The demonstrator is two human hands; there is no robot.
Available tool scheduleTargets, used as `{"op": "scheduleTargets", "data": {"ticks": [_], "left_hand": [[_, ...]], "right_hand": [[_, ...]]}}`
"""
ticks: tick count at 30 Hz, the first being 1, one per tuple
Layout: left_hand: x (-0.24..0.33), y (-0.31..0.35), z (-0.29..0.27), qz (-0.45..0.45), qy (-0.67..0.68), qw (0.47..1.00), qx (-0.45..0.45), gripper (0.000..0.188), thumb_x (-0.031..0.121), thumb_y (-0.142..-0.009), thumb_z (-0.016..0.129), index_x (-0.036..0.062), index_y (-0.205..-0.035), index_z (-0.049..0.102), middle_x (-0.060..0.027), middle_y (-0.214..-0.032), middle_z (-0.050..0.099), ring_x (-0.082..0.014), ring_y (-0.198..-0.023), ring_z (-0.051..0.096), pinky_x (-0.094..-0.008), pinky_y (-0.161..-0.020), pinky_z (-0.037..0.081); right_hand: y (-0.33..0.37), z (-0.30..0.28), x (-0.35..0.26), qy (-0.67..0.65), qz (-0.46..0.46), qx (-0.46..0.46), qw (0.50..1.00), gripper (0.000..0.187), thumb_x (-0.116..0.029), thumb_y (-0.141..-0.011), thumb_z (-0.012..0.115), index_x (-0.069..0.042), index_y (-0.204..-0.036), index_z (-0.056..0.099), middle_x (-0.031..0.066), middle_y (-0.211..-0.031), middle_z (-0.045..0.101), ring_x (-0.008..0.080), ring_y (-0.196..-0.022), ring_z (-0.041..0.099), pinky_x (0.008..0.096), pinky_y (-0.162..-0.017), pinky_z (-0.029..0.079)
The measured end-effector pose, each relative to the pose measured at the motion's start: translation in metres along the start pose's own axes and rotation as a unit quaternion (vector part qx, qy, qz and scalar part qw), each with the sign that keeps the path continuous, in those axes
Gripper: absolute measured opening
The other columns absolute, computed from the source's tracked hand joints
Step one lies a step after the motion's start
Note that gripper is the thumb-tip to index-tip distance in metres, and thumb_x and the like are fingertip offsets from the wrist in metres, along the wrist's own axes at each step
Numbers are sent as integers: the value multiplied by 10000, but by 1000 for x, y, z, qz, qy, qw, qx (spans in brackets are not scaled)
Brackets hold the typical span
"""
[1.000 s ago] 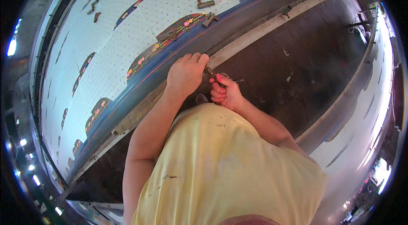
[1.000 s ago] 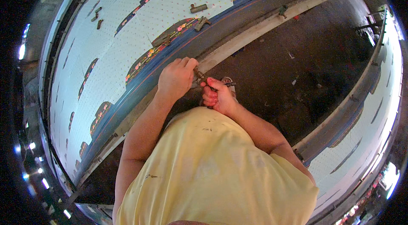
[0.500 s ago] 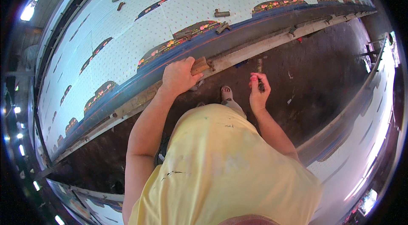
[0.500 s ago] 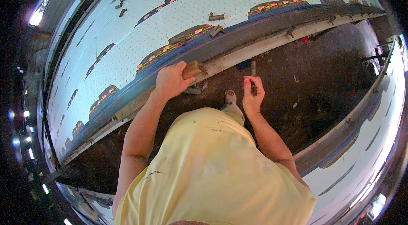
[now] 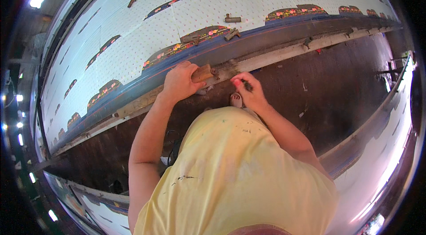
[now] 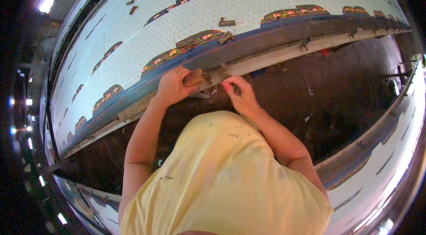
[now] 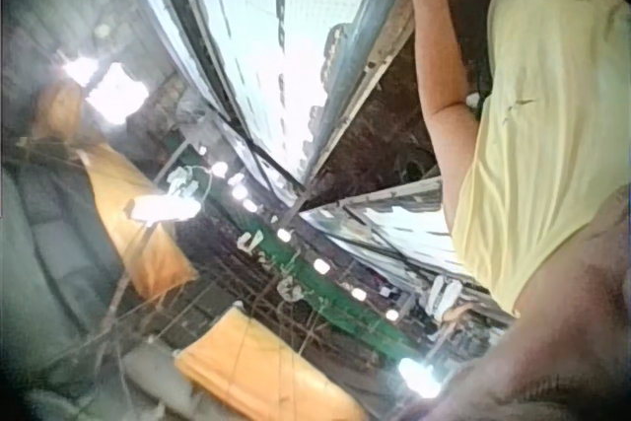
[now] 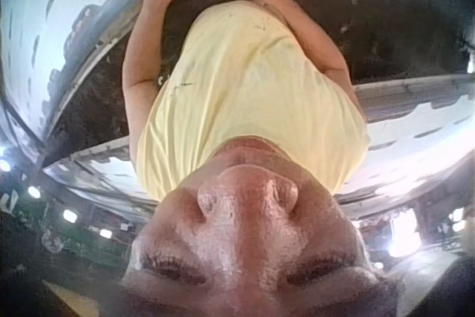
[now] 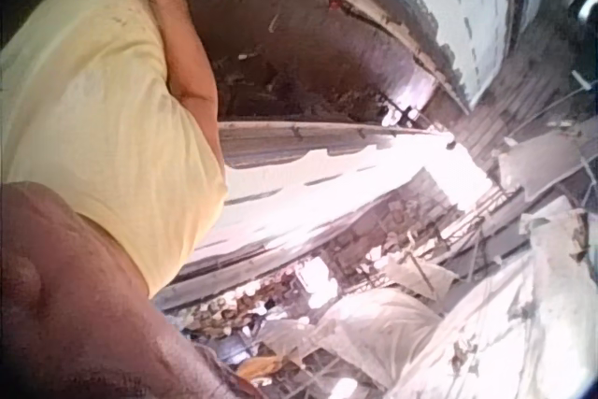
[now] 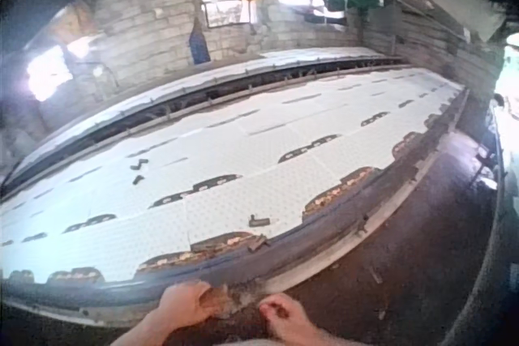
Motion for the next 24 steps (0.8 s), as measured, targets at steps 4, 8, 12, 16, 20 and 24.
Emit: {"op": "scheduleTargets", "data": {"ticks": [4, 8, 12, 16, 20, 24], "left_hand": [[-1, -1, -5, 16, 22, 999, -16, 529, 382, -791, 969, 60, -1170, 788, -140, -1136, 769, -387, -1090, 750, -497, -936, 608], [-4, -1, -9, 26, 48, 998, -42, 531, 363, -796, 970, 51, -1185, 787, -146, -1119, 757, -401, -1077, 746, -497, -930, 604], [-1, -5, -9, -16, 71, 993, -92, 548, 361, -810, 968, 36, -1210, 780, -166, -1131, 754, -411, -1071, 744, -497, -920, 598], [3, -4, -16, -15, 65, 990, -123, 554, 341, -811, 976, 29, -1222, 774, -174, -1148, 758, -417, -1056, 743, -492, -915, 596], [20, 3, -60, 60, 140, 984, -87, 546, 304, -790, 998, 25, -1198, 766, -162, -1118, 750, -393, -982, 741, -471, -896, 594], [19, 13, -156, 49, 206, 973, 89, 585, 278, -772, 1008, 25, -1236, 758, -126, -1148, 762, -279, -1008, 735, -404, -938, 576]], "right_hand": [[1, -53, 10, -3, 41, 43, 998, 98, -100, -1117, 714, -18, -1124, 765, 65, -1042, 717, 168, -972, 669, 327, -909, 528], [-2, -82, 3, 31, -48, 46, 997, 156, -132, -1147, 686, -1, -1128, 767, 30, -1031, 671, 88, -795, 604, 259, -705, 491], [-1, -98, -2, 3, -58, 82, 995, 165, -130, -1145, 687, 6, -1112, 775, 24, -981, 656, 90, -789, 599, 260, -694, 487], [-4, -107, -7, 44, -53, 93, 993, 132, -98, -1132, 696, 7, -1107, 773, 25, -953, 647, 94, -784, 595, 266, -697, 485], [-23, -122, -22, 127, -85, 82, 985, 64, -42, -1078, 734, -10, -1114, 777, 73, -935, 683, 174, -823, 644, 322, -761, 513], [-77, -119, -53, 239, -142, 72, 958, 116, -14, -1034, 760, -41, -1145, 782, 127, -965, 737, 295, -881, 725, 379, -815, 561]]}}
Point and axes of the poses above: each hand's wrist, its own y-axis away from the middle knuckle, its own z-axis out of the palm, x = y × z, the point moved 6 cm from there along -y, towards the middle knuckle
